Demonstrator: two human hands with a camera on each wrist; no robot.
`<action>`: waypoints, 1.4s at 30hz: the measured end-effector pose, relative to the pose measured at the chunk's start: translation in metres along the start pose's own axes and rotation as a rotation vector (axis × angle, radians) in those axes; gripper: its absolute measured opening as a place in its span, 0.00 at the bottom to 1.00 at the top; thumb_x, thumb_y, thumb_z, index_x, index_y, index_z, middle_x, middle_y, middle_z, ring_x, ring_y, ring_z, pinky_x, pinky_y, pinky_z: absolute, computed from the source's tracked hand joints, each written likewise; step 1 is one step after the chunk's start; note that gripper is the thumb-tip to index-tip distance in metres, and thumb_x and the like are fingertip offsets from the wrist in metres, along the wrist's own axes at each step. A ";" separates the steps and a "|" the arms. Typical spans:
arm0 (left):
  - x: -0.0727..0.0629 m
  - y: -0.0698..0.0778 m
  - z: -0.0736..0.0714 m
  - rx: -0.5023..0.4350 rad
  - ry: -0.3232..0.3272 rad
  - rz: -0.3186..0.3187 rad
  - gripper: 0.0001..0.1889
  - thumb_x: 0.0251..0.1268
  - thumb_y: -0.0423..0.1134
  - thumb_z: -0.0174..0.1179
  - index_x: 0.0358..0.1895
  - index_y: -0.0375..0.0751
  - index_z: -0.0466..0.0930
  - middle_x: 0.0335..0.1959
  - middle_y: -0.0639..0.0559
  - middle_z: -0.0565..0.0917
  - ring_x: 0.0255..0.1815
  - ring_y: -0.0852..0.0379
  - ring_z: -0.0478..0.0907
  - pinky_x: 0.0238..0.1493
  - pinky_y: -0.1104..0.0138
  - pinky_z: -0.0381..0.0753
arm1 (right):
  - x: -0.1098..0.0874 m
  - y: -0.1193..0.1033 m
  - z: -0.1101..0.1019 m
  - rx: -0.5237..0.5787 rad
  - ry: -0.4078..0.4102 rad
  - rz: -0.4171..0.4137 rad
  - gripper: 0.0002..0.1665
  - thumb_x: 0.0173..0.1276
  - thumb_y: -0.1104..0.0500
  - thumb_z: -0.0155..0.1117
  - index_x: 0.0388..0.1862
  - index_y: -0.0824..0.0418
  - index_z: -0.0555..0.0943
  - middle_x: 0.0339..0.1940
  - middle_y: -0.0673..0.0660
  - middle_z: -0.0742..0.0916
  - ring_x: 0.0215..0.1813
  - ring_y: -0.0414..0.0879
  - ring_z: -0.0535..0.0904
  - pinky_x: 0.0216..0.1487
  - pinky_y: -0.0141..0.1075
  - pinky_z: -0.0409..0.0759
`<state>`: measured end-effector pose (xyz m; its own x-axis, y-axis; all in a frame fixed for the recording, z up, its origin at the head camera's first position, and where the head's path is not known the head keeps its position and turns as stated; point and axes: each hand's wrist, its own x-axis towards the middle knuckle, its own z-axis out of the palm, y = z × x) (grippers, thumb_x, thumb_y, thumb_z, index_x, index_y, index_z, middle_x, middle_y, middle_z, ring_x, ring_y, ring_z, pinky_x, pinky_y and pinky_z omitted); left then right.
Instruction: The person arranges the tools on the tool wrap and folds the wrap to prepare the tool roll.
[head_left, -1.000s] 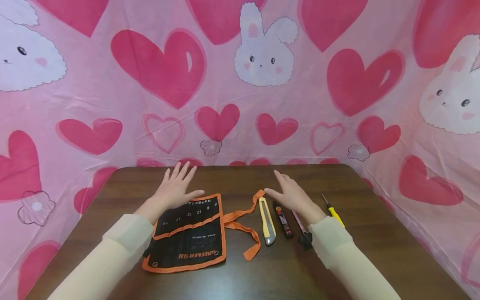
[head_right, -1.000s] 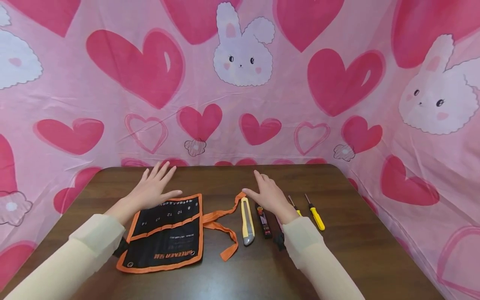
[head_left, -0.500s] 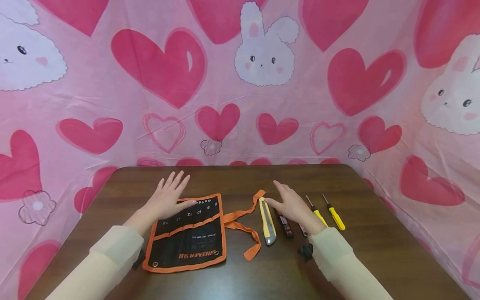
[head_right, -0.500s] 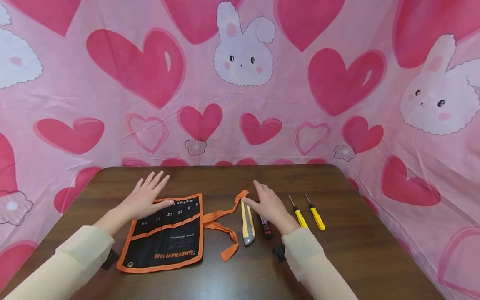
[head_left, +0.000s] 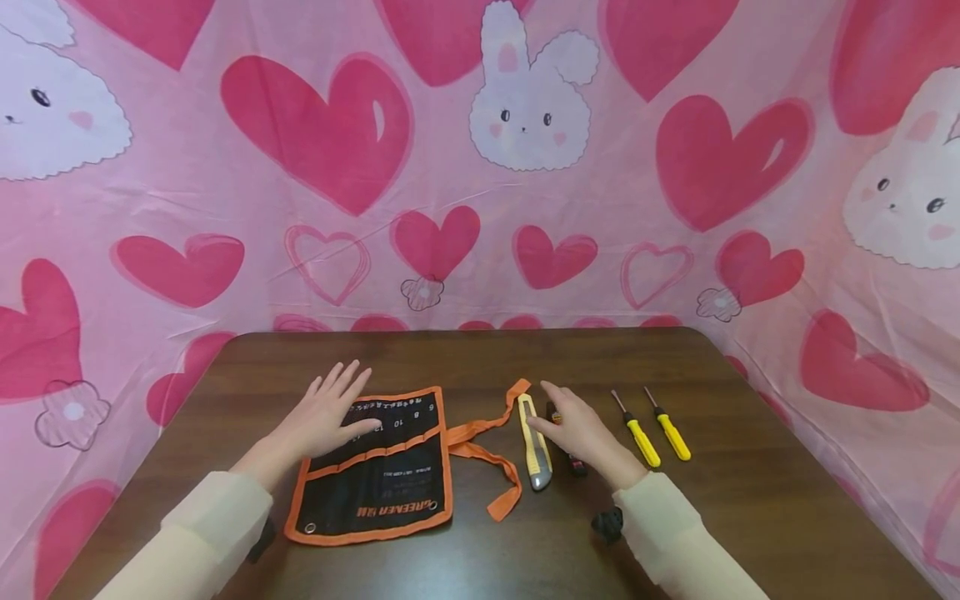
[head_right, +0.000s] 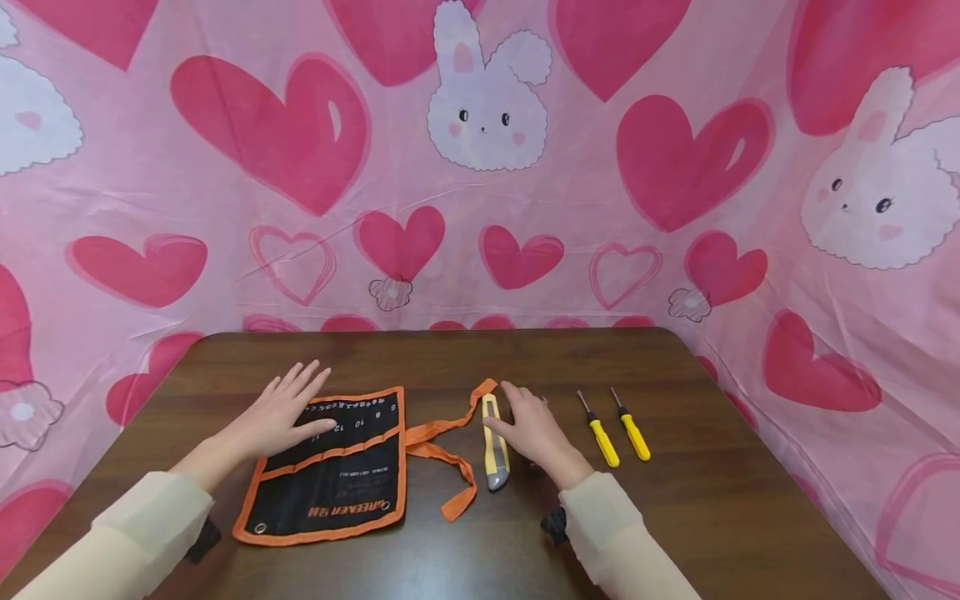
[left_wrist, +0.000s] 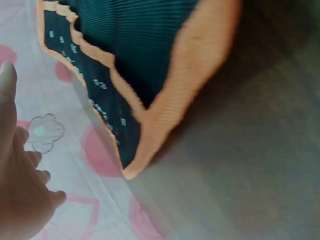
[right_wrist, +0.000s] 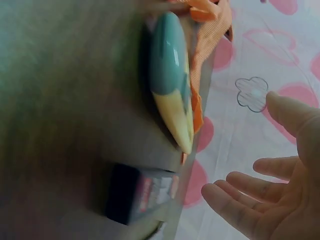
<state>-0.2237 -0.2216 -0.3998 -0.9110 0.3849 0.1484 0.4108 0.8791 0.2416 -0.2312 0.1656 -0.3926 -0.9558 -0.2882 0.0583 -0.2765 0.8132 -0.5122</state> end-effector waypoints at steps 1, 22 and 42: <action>-0.001 -0.001 0.001 -0.002 -0.002 -0.001 0.48 0.57 0.67 0.50 0.71 0.34 0.50 0.70 0.33 0.49 0.69 0.34 0.41 0.62 0.39 0.39 | -0.001 0.000 0.002 -0.003 0.001 -0.003 0.41 0.62 0.49 0.64 0.67 0.67 0.62 0.64 0.67 0.69 0.65 0.63 0.62 0.61 0.58 0.58; -0.026 -0.013 0.013 -0.064 -0.061 0.006 0.45 0.58 0.61 0.56 0.69 0.33 0.53 0.69 0.33 0.53 0.68 0.33 0.45 0.62 0.41 0.47 | -0.010 0.002 0.024 -0.051 -0.019 0.016 0.42 0.53 0.52 0.72 0.62 0.71 0.68 0.56 0.67 0.76 0.54 0.58 0.74 0.52 0.52 0.72; -0.030 -0.024 0.012 -0.147 -0.256 -0.027 0.41 0.58 0.60 0.56 0.66 0.31 0.61 0.67 0.32 0.58 0.67 0.33 0.51 0.61 0.41 0.52 | -0.011 0.000 0.029 -0.125 -0.073 -0.010 0.31 0.49 0.54 0.75 0.49 0.71 0.78 0.39 0.60 0.82 0.34 0.47 0.74 0.36 0.43 0.76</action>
<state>-0.2065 -0.2511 -0.4218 -0.8940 0.4363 -0.1020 0.3699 0.8471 0.3815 -0.2177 0.1538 -0.4184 -0.9443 -0.3292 -0.0022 -0.3008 0.8654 -0.4007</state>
